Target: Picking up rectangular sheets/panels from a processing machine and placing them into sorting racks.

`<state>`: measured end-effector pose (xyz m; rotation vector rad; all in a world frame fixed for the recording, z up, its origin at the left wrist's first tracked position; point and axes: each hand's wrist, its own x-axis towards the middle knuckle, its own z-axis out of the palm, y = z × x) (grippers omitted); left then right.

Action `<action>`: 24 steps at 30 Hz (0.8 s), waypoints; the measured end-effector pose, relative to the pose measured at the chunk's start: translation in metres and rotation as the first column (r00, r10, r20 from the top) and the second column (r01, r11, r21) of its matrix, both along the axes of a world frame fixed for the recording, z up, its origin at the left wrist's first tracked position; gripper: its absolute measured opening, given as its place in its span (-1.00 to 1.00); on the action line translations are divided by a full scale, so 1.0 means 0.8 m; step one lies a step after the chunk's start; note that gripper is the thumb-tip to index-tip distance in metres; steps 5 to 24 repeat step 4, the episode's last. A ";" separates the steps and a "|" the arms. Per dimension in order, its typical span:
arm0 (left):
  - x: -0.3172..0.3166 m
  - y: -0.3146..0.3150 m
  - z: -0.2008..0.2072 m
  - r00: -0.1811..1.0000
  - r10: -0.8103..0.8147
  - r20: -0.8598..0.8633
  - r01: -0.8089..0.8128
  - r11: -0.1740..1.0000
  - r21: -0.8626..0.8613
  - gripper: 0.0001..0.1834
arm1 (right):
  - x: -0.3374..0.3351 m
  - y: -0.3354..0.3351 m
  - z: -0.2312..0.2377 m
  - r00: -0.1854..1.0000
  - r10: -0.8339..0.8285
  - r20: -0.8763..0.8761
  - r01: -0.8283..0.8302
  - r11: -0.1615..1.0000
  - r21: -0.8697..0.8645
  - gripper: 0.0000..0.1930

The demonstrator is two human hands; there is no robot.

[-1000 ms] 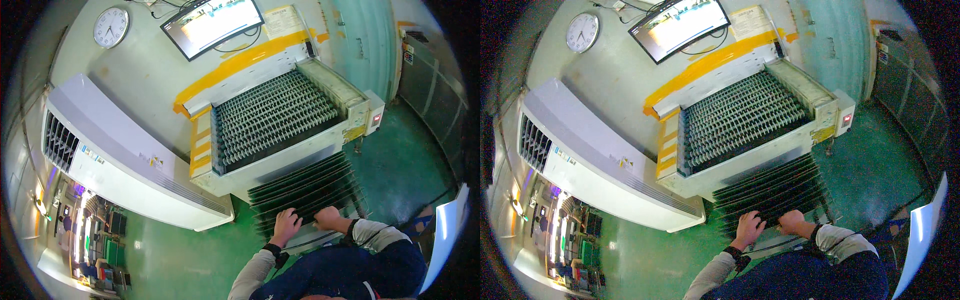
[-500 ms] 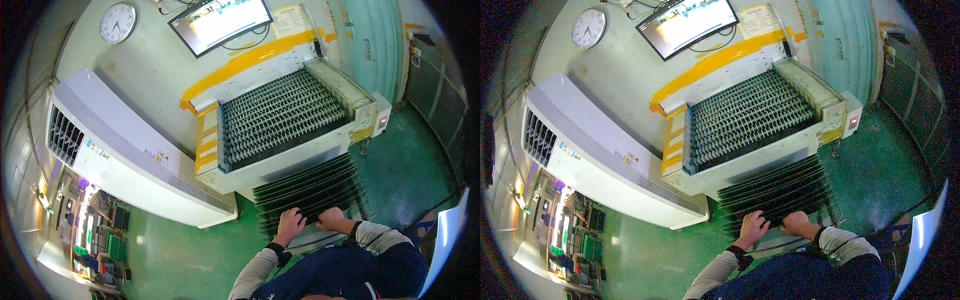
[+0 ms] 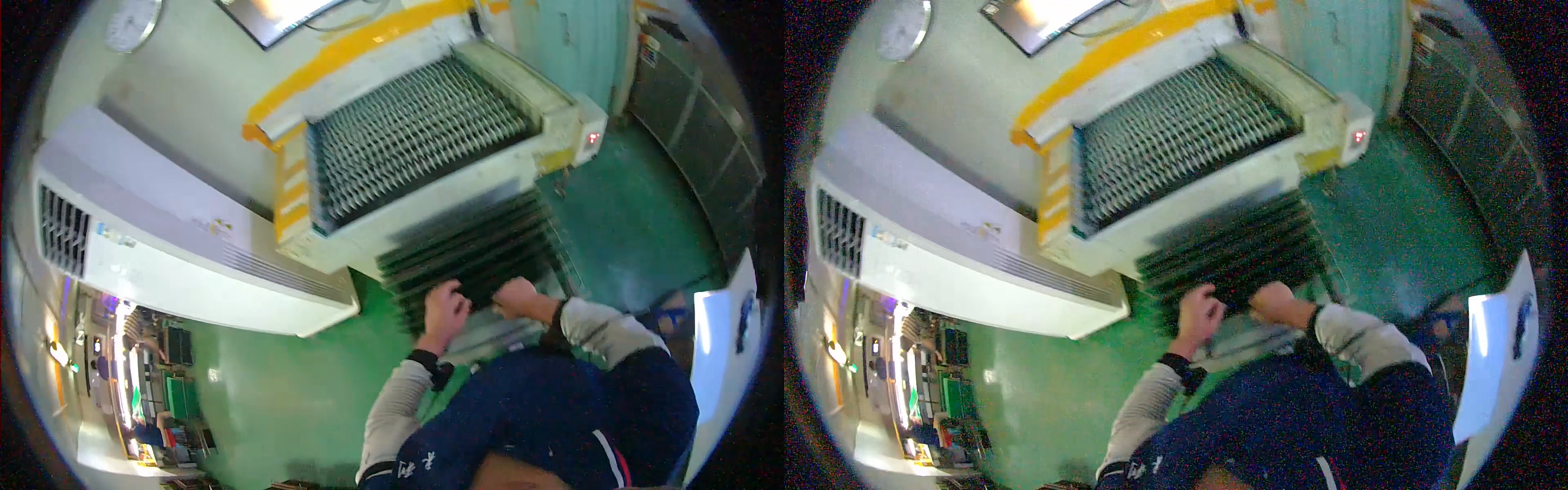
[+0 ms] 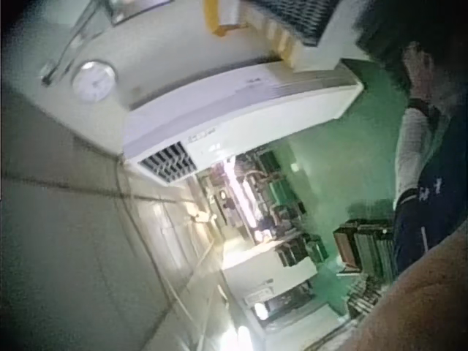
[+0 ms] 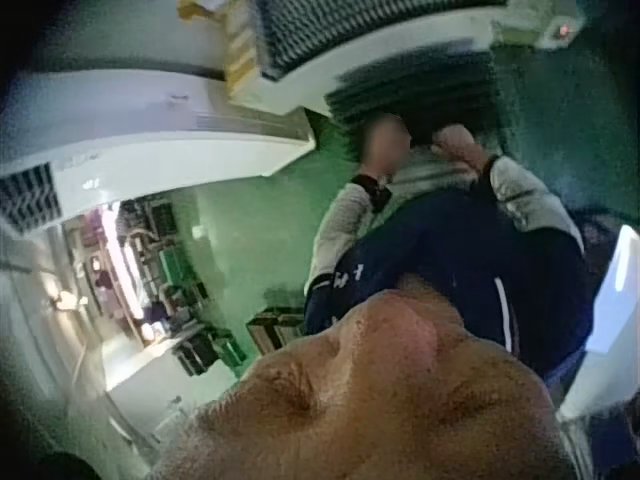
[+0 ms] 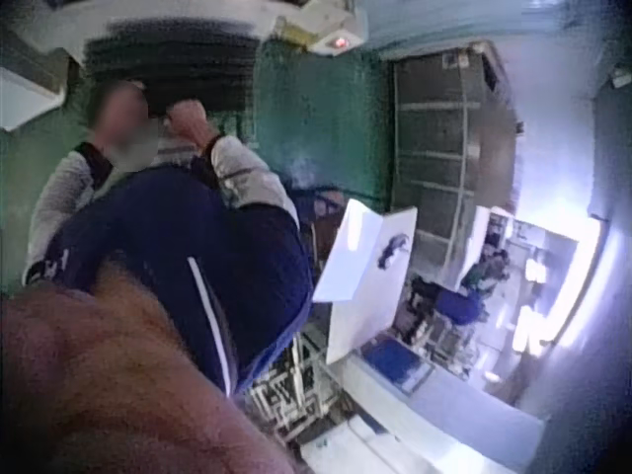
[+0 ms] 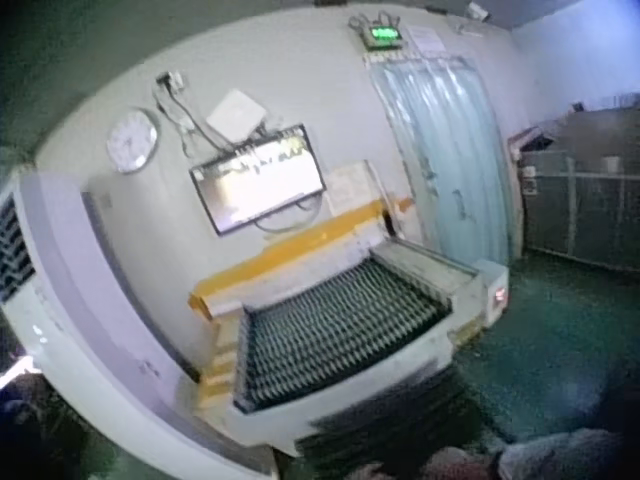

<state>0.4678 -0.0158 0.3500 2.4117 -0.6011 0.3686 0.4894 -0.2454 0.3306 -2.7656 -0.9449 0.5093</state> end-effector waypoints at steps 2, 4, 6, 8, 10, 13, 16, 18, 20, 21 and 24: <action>-0.009 0.005 0.020 0.994 0.077 0.074 -0.073 0.995 -0.063 -0.85 | -0.005 -0.004 0.006 0.996 0.042 -0.073 -0.047 0.997 -0.055 -0.71; -0.022 0.028 0.044 0.975 0.202 0.095 -0.187 0.972 -0.143 -0.84 | -0.011 -0.007 0.015 0.996 0.030 -0.085 -0.035 0.998 -0.052 -0.70; -0.022 0.028 0.044 0.975 0.202 0.095 -0.187 0.972 -0.143 -0.84 | -0.011 -0.007 0.015 0.996 0.030 -0.085 -0.035 0.998 -0.052 -0.70; -0.022 0.028 0.044 0.975 0.202 0.095 -0.187 0.972 -0.143 -0.84 | -0.011 -0.007 0.015 0.996 0.030 -0.085 -0.035 0.998 -0.052 -0.70; -0.022 0.028 0.044 0.975 0.202 0.095 -0.187 0.972 -0.143 -0.84 | -0.011 -0.007 0.015 0.996 0.030 -0.085 -0.035 0.998 -0.052 -0.70; -0.022 0.028 0.044 0.975 0.202 0.095 -0.187 0.972 -0.143 -0.84 | -0.011 -0.007 0.015 0.996 0.030 -0.085 -0.035 0.998 -0.052 -0.70; -0.022 0.028 0.044 0.975 0.202 0.095 -0.187 0.972 -0.143 -0.84 | -0.011 -0.007 0.015 0.996 0.030 -0.085 -0.035 0.998 -0.052 -0.70; -0.022 0.028 0.044 0.975 0.202 0.095 -0.187 0.972 -0.143 -0.84 | -0.011 -0.007 0.015 0.996 0.030 -0.085 -0.035 0.998 -0.052 -0.70; -0.022 0.028 0.044 0.975 0.202 0.095 -0.187 0.972 -0.143 -0.84 | -0.011 -0.007 0.015 0.996 0.030 -0.085 -0.035 0.998 -0.052 -0.70; -0.022 0.028 0.044 0.975 0.202 0.095 -0.187 0.972 -0.143 -0.84 | -0.011 -0.007 0.015 0.996 0.030 -0.085 -0.035 0.998 -0.052 -0.70; -0.022 0.028 0.044 0.975 0.202 0.095 -0.187 0.972 -0.143 -0.84 | -0.011 -0.007 0.015 0.996 0.030 -0.085 -0.035 0.998 -0.052 -0.70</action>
